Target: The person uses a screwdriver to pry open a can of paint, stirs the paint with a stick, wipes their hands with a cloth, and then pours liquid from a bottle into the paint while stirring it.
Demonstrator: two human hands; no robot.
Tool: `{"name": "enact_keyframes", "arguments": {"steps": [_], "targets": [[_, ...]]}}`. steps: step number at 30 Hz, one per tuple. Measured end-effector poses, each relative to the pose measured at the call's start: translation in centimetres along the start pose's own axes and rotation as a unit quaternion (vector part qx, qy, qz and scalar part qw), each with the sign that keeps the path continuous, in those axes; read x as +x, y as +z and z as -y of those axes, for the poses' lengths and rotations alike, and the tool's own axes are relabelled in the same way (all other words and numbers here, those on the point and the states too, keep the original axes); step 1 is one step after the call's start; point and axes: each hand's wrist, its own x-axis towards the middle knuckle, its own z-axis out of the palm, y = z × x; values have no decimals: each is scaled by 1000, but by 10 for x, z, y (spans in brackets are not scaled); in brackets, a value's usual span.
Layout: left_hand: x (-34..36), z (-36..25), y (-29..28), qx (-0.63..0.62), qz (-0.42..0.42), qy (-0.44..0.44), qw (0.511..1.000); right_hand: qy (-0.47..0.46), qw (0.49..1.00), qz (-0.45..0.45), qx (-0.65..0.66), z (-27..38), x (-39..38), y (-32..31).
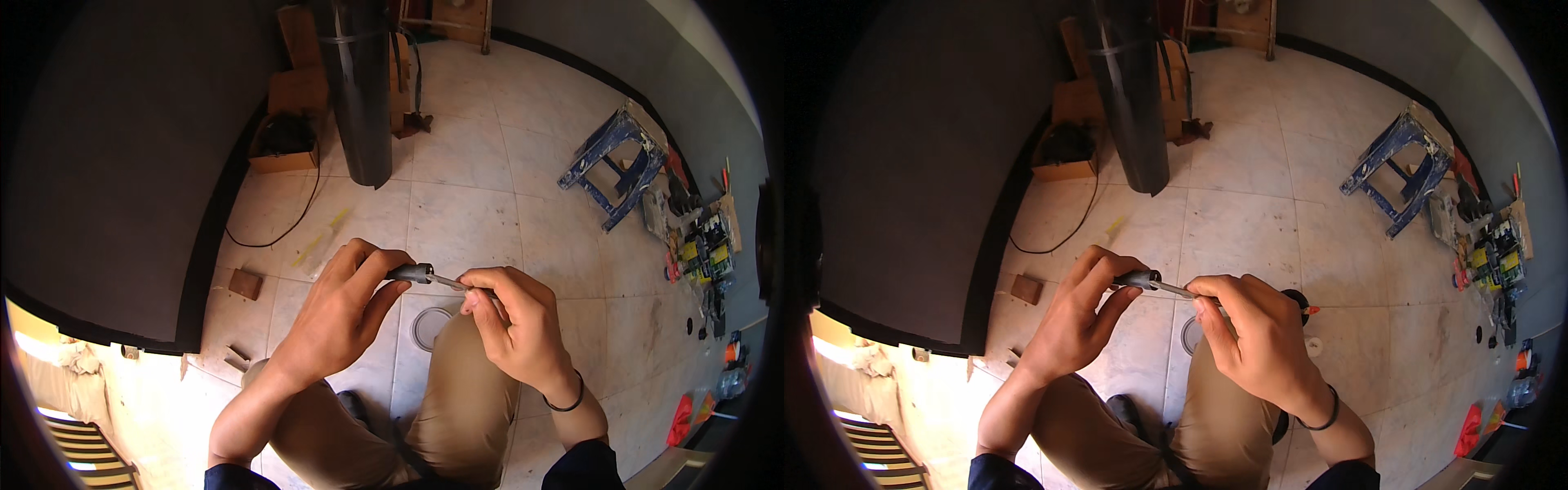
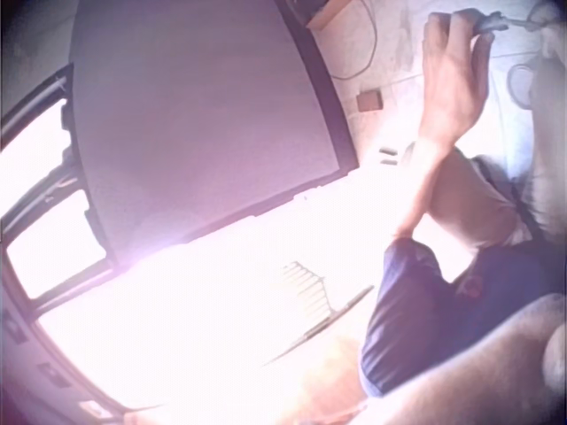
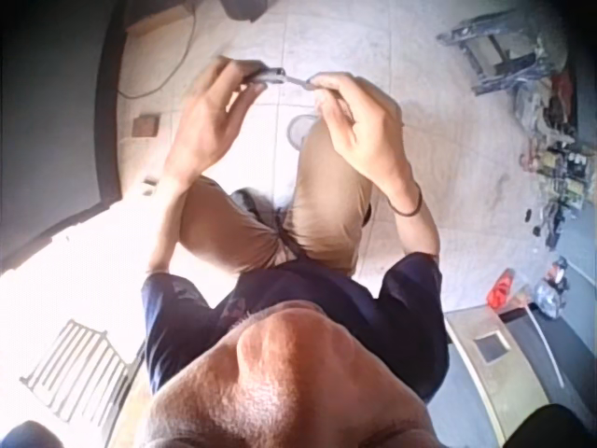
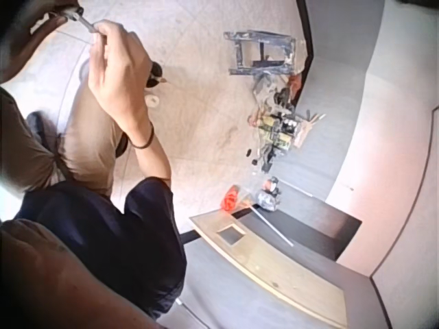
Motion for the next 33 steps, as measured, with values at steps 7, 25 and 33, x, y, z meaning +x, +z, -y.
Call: {"name": "enact_keyframes", "arguments": {"steps": [7, 25, 33], "targets": [[-15, 6, -12, -23, -2, 18, 1000, -25, 998, 18, -47, 20, 7, -2], [-38, 5, -33, 25, 9, 63, 998, -19, 980, 157, -119, 76, 31, 1], [-36, 1, -39, -77, 7, 50, 996, -10, 994, 34, -101, 82, 13, -25]]}}
